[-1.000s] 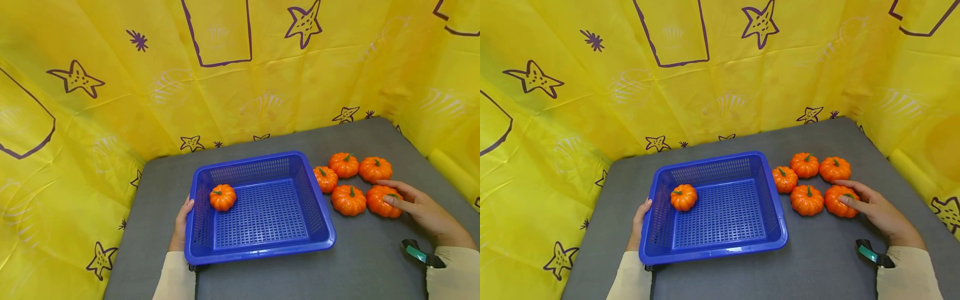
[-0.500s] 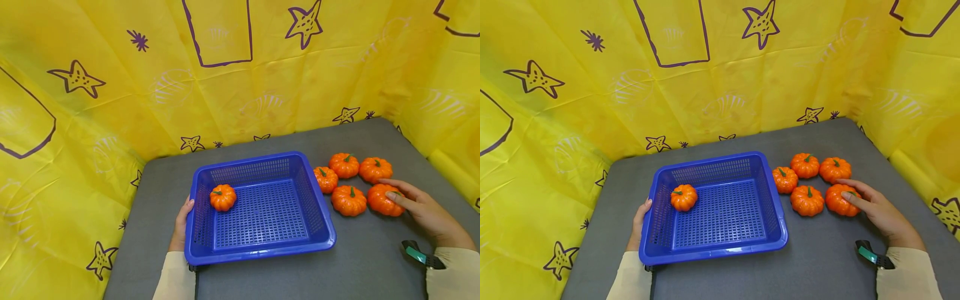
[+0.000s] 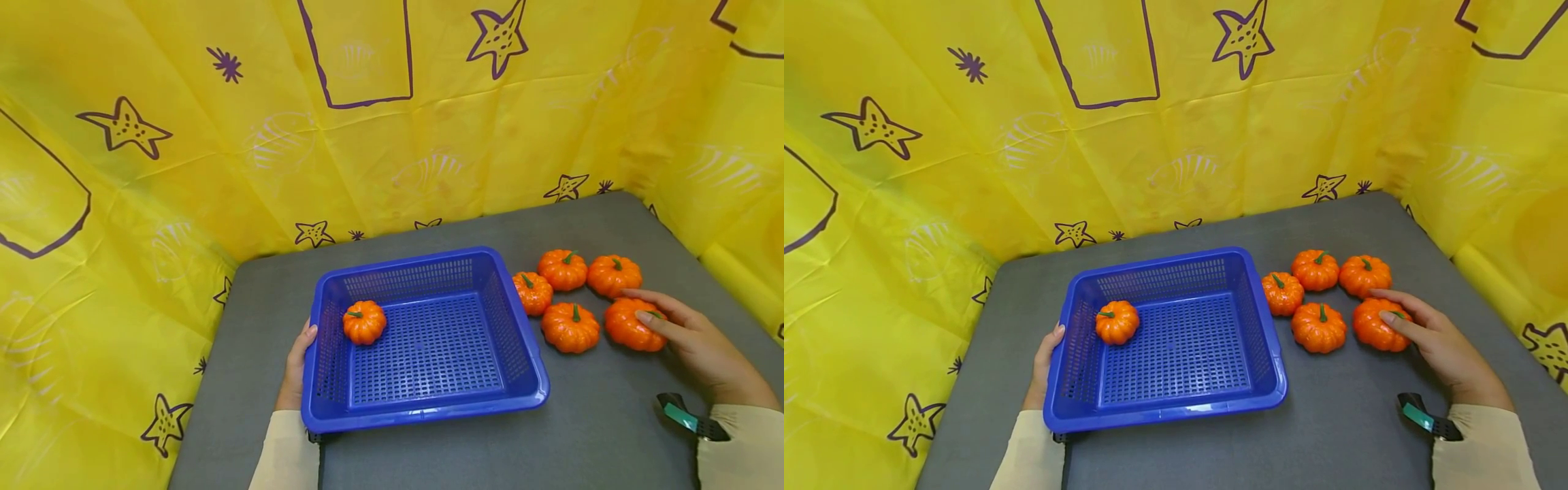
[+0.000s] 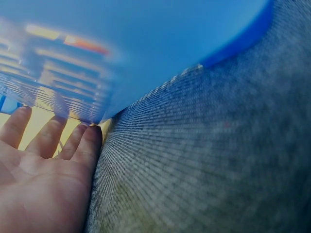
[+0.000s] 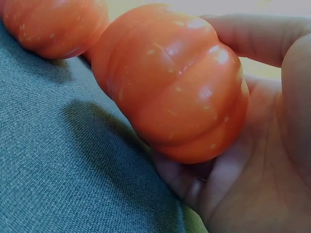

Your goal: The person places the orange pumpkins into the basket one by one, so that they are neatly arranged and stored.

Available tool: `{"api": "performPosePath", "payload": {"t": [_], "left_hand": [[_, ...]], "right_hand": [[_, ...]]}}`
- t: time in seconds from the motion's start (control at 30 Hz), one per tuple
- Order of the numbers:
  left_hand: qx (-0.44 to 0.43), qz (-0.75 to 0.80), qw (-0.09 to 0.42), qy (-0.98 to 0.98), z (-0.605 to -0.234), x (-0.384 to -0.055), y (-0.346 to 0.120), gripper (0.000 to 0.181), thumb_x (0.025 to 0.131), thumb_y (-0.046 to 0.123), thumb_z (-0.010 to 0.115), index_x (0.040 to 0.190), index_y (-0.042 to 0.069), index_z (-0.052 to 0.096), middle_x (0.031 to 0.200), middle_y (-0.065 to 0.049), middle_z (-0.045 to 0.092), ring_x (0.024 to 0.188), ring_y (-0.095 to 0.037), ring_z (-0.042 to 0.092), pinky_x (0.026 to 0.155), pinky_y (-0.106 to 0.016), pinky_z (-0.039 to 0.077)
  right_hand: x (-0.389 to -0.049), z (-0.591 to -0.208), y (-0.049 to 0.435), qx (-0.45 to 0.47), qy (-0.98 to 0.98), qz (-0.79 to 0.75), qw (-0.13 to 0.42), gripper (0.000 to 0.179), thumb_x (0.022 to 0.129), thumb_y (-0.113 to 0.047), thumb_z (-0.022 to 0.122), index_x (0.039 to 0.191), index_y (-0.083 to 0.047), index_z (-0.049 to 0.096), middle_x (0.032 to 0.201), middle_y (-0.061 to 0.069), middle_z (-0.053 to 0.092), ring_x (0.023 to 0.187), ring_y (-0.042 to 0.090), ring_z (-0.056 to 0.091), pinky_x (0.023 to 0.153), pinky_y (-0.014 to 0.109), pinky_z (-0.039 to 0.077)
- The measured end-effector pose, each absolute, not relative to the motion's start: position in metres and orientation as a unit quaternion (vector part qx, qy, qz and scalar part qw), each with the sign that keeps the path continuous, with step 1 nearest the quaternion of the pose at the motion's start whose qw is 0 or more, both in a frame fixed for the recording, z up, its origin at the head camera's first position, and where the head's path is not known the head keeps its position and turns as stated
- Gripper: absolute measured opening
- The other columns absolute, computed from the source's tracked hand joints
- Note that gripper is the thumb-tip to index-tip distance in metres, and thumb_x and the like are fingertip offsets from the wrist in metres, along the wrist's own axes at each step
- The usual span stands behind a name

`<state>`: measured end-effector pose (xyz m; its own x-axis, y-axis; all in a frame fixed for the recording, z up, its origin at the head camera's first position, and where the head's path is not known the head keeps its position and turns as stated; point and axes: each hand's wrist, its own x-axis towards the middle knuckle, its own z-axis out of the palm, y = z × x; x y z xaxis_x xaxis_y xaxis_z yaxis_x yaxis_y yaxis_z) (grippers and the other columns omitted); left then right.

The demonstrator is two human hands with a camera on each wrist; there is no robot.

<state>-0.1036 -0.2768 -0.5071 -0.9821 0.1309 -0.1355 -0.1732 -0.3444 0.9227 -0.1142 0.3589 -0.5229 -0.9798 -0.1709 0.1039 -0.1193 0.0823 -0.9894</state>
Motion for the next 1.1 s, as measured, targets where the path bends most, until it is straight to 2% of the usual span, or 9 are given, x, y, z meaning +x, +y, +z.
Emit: {"api": "performPosePath", "payload": {"t": [0.3,0.6,0.87,1.1], "left_hand": [[-0.009,0.822,0.093,0.561,-0.509,-0.104,-0.277,0.065,0.111,0.041,0.039,0.173,0.030,0.024,0.167,-0.013,0.041,0.140,-0.031,0.054,0.113,-0.048,0.048],[-0.015,0.820,0.095,0.565,-0.508,-0.104,-0.278,0.066,0.111,0.043,0.042,0.173,0.030,0.025,0.167,-0.012,0.041,0.140,-0.032,0.054,0.113,-0.048,0.048],[-0.005,0.824,0.095,0.559,-0.511,-0.106,-0.278,0.065,0.111,0.040,0.039,0.174,0.028,0.023,0.165,-0.011,0.044,0.137,-0.029,0.055,0.113,-0.047,0.048],[-0.012,0.822,0.095,0.562,-0.511,-0.106,-0.278,0.065,0.111,0.041,0.041,0.173,0.030,0.025,0.166,-0.011,0.042,0.140,-0.031,0.054,0.113,-0.049,0.048]], "right_hand": [[-0.114,-0.521,0.359,-0.095,0.720,-0.687,0.020,0.048,0.110,0.007,0.050,0.157,-0.002,0.056,0.144,-0.011,0.066,0.130,0.001,0.051,0.096,0.012,0.044],[-0.113,-0.513,0.356,-0.085,0.741,-0.665,-0.011,0.045,0.109,0.007,0.054,0.154,0.005,0.054,0.141,-0.009,0.068,0.131,0.006,0.050,0.098,0.013,0.041],[-0.113,-0.511,0.352,-0.065,0.728,-0.682,-0.026,0.045,0.105,0.010,0.060,0.150,0.004,0.059,0.136,-0.007,0.070,0.122,0.004,0.057,0.093,0.012,0.047],[-0.113,-0.508,0.349,-0.067,0.790,-0.609,-0.040,0.049,0.103,0.009,0.066,0.151,0.002,0.059,0.138,-0.013,0.068,0.124,0.002,0.056,0.095,0.011,0.043]]}}
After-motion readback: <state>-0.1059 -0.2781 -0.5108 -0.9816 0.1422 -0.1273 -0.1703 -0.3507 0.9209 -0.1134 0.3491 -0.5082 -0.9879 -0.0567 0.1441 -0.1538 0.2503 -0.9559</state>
